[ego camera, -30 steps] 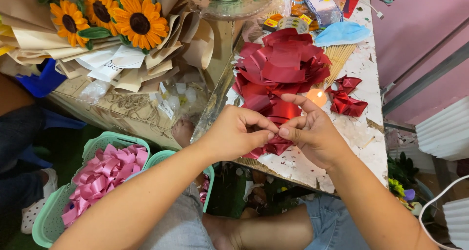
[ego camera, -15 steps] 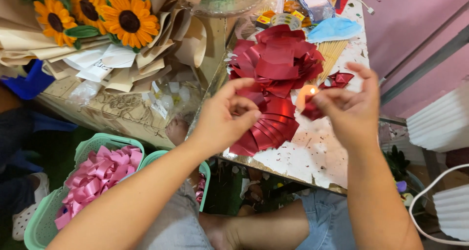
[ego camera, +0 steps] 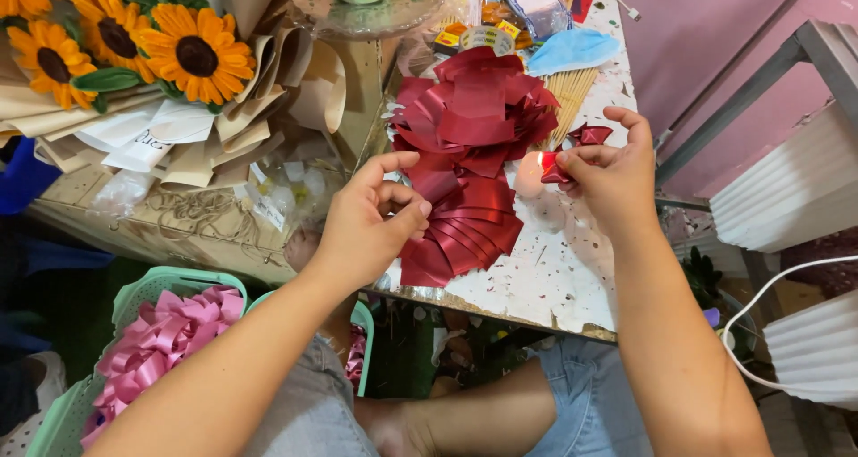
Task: The person is crafting decorative flowers by folding and shaping red ribbon, using a candle flame to seal the edges.
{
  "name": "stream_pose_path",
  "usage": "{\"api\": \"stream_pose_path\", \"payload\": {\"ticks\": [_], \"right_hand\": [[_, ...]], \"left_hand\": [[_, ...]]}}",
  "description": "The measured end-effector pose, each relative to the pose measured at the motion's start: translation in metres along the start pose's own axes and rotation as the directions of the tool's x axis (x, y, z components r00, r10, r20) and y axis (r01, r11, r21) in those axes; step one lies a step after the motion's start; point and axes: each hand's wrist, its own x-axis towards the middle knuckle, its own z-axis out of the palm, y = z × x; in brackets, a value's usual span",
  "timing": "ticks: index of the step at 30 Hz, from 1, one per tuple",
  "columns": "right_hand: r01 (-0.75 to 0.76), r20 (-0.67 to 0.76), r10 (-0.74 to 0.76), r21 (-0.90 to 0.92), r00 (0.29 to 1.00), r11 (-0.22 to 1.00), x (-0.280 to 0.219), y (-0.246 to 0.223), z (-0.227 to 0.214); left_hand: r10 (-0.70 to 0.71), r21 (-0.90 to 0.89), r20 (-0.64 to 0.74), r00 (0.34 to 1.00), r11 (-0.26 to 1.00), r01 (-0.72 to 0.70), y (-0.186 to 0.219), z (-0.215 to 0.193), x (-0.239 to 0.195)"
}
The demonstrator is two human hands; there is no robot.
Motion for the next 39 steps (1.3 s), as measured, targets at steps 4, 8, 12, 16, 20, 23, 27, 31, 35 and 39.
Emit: {"api": "stream_pose_path", "payload": {"ticks": [4, 8, 12, 16, 20, 23, 27, 31, 35, 39], "right_hand": [[0.011, -0.013, -0.011, -0.008, 1.0, 1.0, 0.0, -0.003, 0.001], [0.014, -0.026, -0.014, 0.018, 1.0, 1.0, -0.001, -0.003, 0.001], [0.007, -0.012, -0.007, 0.022, 1.0, 1.0, 0.0, -0.002, 0.002], [-0.001, -0.005, 0.001, 0.015, 1.0, 1.0, -0.002, -0.005, 0.002], [0.009, -0.011, -0.009, 0.02, 1.0, 1.0, 0.004, 0.003, 0.001], [0.058, -0.034, -0.056, 0.049, 0.998, 0.997, -0.005, -0.005, 0.002], [0.357, 0.011, -0.361, 0.135, 0.932, 0.925, -0.034, -0.02, 0.005], [0.351, 0.134, -0.398, 0.278, 0.908, 0.894, -0.052, -0.014, 0.025], [0.34, 0.236, -0.42, 0.314, 0.876, 0.886, -0.064, -0.016, 0.036], [0.303, 0.297, -0.41, 0.345, 0.862, 0.888, -0.068, -0.012, 0.04]], "left_hand": [[0.011, 0.01, -0.002, 1.0, 1.0, -0.011, 0.004, 0.0, -0.001], [0.005, 0.02, 0.004, 1.0, 1.0, -0.005, 0.003, 0.0, -0.001], [0.004, 0.032, 0.007, 1.0, 0.999, -0.004, 0.003, 0.0, -0.002], [0.004, 0.027, 0.004, 1.0, 1.0, -0.004, 0.002, -0.001, -0.002], [0.016, 0.023, 0.0, 1.0, 1.0, -0.016, 0.003, -0.001, -0.004], [0.036, 0.009, -0.015, 0.999, 0.999, -0.036, 0.005, 0.0, -0.007], [0.08, 0.046, -0.044, 0.996, 0.996, -0.078, 0.008, 0.003, -0.006], [0.16, 0.071, -0.023, 0.987, 0.985, -0.158, 0.013, 0.02, -0.014], [0.111, -0.018, 0.124, 0.986, 0.994, -0.11, 0.011, 0.034, -0.016], [0.072, 0.048, 0.095, 0.993, 0.996, -0.077, 0.014, 0.041, -0.014]]}}
